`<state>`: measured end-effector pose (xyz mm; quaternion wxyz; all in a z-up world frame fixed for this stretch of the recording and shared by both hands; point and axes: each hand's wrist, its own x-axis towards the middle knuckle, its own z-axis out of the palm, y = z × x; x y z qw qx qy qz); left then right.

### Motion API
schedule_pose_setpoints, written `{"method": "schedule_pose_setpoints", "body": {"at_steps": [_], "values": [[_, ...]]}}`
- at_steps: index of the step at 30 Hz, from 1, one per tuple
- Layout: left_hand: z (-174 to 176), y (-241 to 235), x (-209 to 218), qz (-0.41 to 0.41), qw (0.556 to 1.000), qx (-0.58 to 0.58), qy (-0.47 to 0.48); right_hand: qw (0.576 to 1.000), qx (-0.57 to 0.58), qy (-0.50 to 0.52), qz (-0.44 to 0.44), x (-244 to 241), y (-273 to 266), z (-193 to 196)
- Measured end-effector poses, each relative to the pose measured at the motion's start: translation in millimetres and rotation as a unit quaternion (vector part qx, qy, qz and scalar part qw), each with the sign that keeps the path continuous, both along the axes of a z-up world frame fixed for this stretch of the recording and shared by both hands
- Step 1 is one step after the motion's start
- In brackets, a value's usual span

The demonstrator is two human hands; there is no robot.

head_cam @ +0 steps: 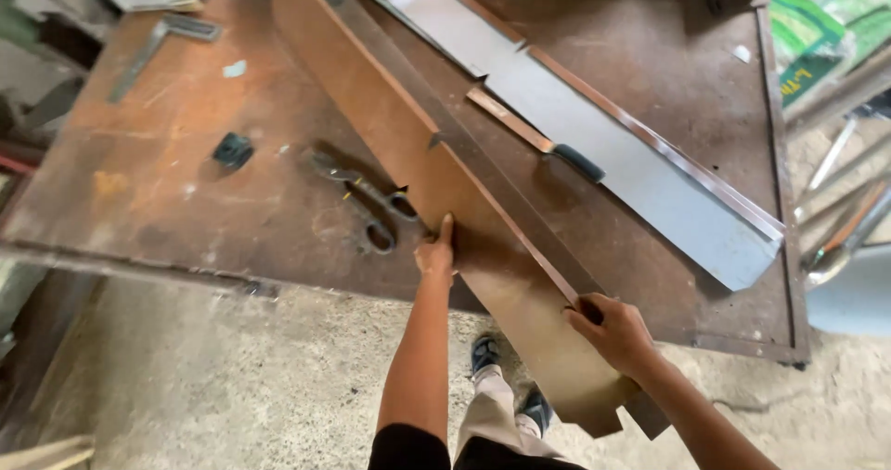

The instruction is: Scraping and cleaning the edges of metal sheets using a hand scraper tool on a workbench.

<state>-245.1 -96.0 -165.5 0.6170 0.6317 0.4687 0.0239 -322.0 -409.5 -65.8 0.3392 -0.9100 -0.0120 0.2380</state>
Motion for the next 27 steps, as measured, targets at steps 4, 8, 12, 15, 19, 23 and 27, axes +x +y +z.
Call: {"method": "schedule_pose_setpoints", "body": {"at_steps": [4,8,12,15,19,23,27], "values": [[0.4,8.6,1.3,-0.084,0.968,0.214,0.097,0.988,-0.097,-0.116,0.01,26.2,5.0,37.4],[22.3,15.0,3.4,-0.191,0.922,0.284,0.183,0.978,-0.117,-0.174,-0.006,123.0,7.7,-11.5],[16.9,15.3,3.0,-0.18,0.874,0.43,0.136,0.957,-0.201,-0.209,-0.008,210.9,42.7,-26.0],[62.8,-15.1,-3.3,-0.218,0.859,0.461,-0.045,0.951,-0.267,-0.154,0.016,269.0,48.7,-81.3],[70.6,-38.0,0.5,-0.384,0.821,0.413,-0.094,0.943,-0.322,-0.082,0.022,298.3,39.1,-134.3],[67.2,-32.9,2.4,-0.391,0.826,0.397,-0.08,0.979,-0.197,-0.019,0.053,270.0,36.7,-95.3],[62.8,-26.8,-0.5,-0.383,0.847,0.357,-0.094,0.998,-0.027,0.03,-0.043,195.2,49.6,-18.2]]}}
